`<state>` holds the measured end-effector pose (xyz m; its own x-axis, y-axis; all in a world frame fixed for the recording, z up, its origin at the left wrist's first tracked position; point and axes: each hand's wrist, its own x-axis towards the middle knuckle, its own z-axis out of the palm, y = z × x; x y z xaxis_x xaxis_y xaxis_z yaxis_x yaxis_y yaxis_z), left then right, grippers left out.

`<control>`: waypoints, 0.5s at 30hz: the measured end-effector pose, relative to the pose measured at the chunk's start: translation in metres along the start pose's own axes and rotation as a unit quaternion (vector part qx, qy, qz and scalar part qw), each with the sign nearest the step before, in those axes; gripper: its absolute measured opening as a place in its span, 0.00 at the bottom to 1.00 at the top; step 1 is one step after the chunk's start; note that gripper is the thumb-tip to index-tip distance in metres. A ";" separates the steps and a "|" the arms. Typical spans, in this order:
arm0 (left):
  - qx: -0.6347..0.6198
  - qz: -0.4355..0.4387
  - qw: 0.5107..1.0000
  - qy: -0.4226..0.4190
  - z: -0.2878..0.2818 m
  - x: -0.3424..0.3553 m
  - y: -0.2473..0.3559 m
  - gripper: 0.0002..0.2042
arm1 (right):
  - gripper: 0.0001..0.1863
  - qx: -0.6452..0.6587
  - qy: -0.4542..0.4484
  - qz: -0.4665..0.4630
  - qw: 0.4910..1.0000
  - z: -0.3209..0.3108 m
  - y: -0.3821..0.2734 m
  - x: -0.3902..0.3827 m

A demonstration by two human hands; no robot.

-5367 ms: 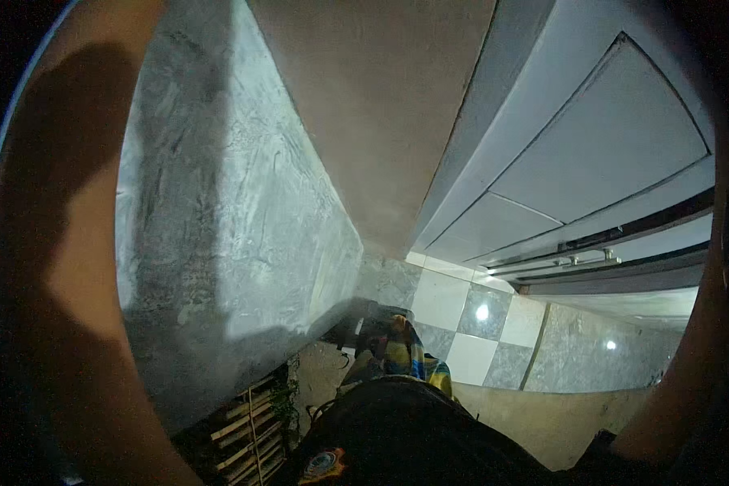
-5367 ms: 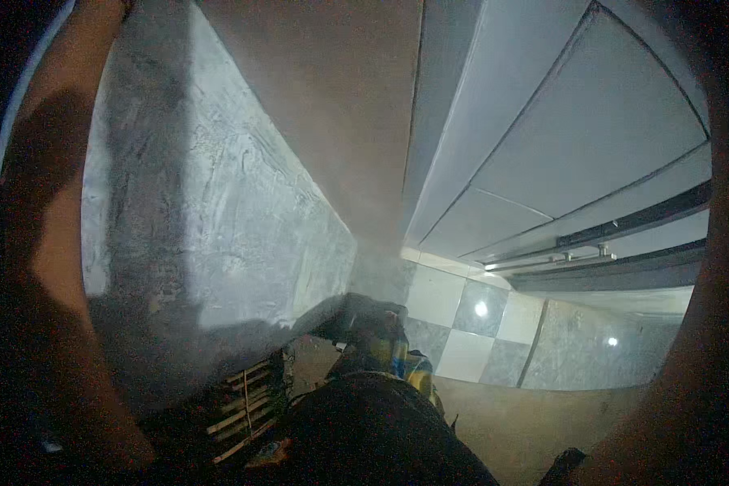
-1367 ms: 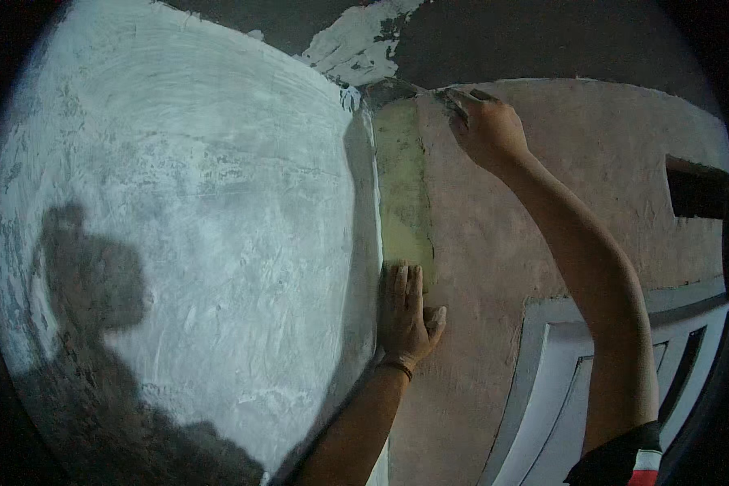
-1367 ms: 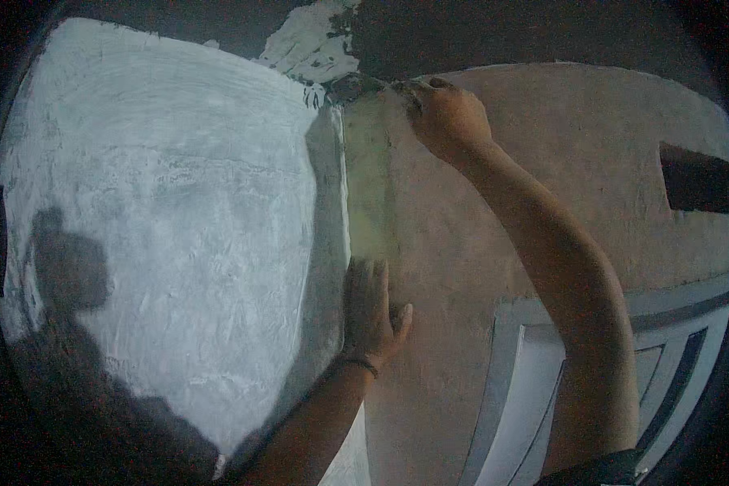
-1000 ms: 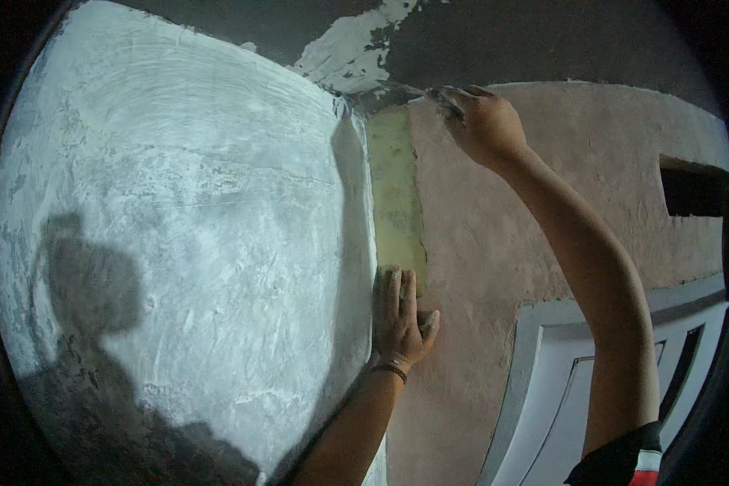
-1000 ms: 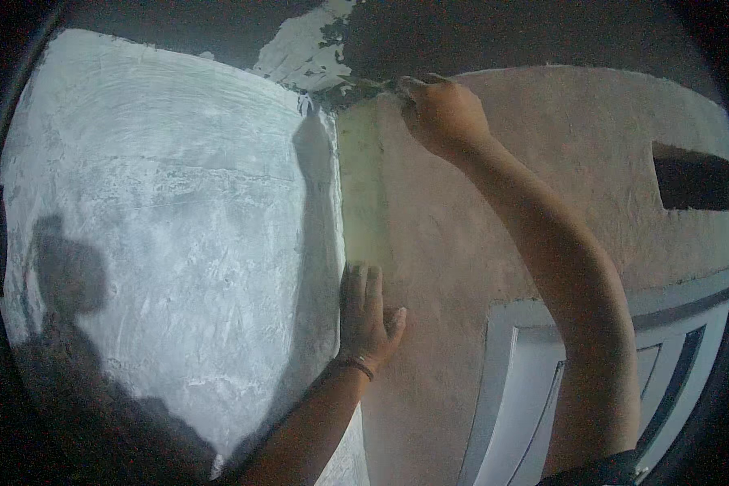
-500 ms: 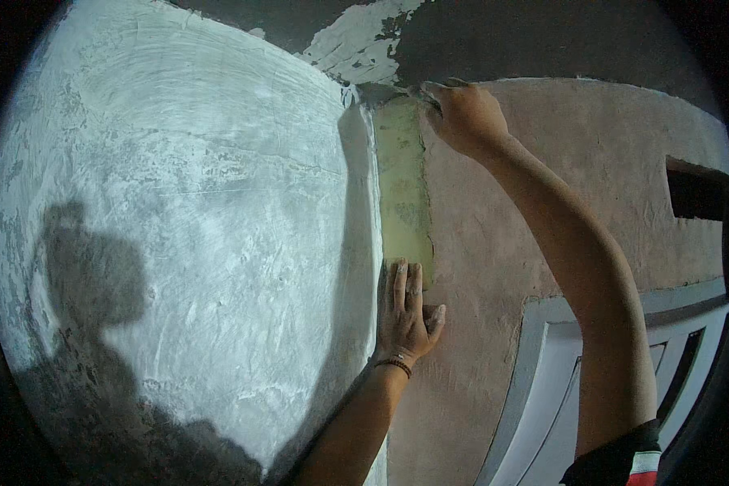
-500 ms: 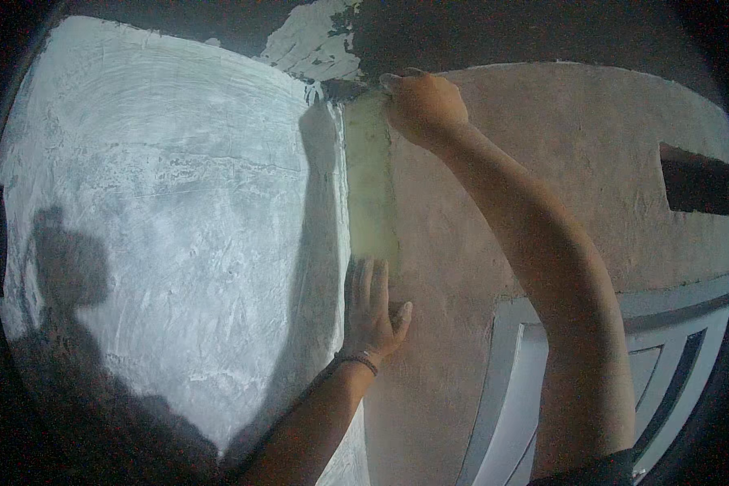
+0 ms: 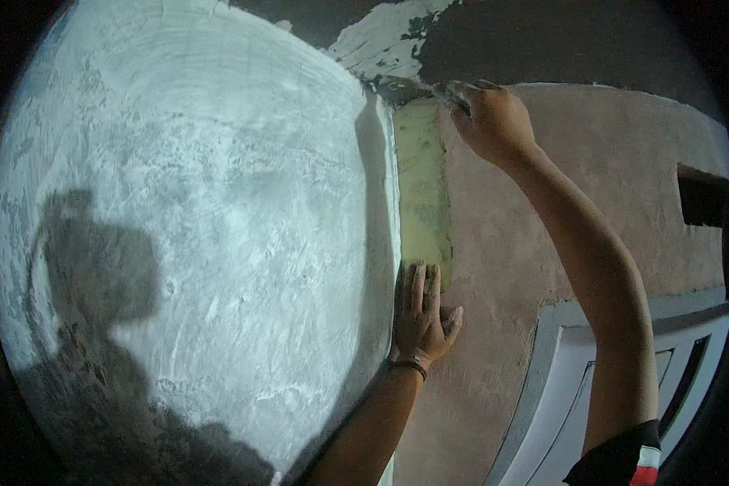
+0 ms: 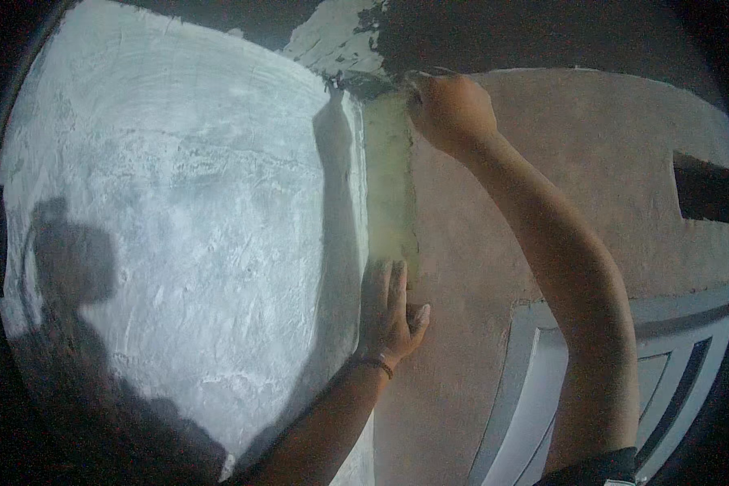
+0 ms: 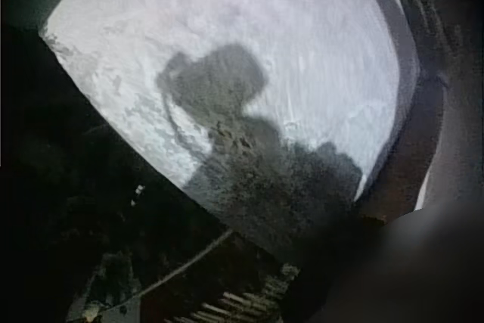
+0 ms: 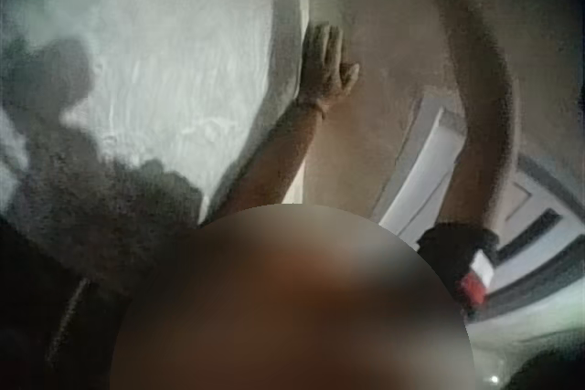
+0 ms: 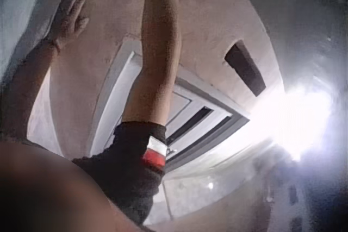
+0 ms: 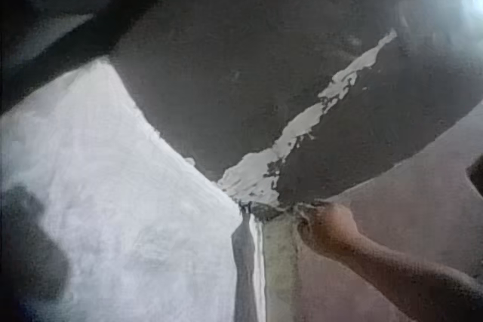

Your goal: The person scrapes a white substance from a container onto a wooden surface, then uses a trowel to apply the substance to a wall corner. The person smooths the material along the vertical edge of the wall.

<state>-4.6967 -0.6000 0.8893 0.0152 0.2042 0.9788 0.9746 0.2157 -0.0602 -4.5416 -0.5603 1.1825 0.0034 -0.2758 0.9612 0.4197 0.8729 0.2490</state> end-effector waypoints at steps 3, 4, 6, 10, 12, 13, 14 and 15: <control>-0.013 0.006 1.000 0.002 -0.001 0.000 0.000 0.41 | 0.16 -0.025 -0.065 -0.016 0.997 0.003 0.000 0.001; 0.021 0.006 1.000 0.000 -0.002 -0.001 0.001 0.42 | 0.16 -0.026 -0.073 -0.011 0.997 0.004 -0.001 0.001; 0.009 -0.004 1.000 -0.017 -0.003 0.000 0.001 0.42 | 0.17 0.009 -0.064 -0.047 0.997 0.002 -0.003 0.001; -0.004 0.011 1.000 0.014 0.000 0.000 -0.001 0.43 | 0.17 -0.010 0.006 0.014 1.000 -0.002 -0.008 0.000; -0.009 0.014 1.000 0.016 0.001 -0.001 -0.002 0.43 | 0.17 -0.030 -0.057 -0.027 0.998 -0.001 -0.008 0.000; -0.016 0.007 1.000 0.010 0.002 -0.001 -0.002 0.43 | 0.18 -0.047 -0.095 -0.023 0.994 0.004 -0.013 0.006; -0.024 0.005 1.000 0.008 0.003 -0.001 -0.003 0.43 | 0.17 -0.037 -0.071 -0.023 0.996 0.005 -0.011 0.007; -0.032 0.007 0.999 0.014 0.003 -0.002 -0.003 0.43 | 0.17 -0.023 -0.061 -0.023 0.998 0.008 -0.009 0.005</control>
<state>-4.7002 -0.5981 0.8874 0.0340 0.1807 0.9829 0.9865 0.1513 -0.0620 -4.5524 -0.5665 1.1862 -0.1261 -0.2627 0.9566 0.4579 0.8400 0.2910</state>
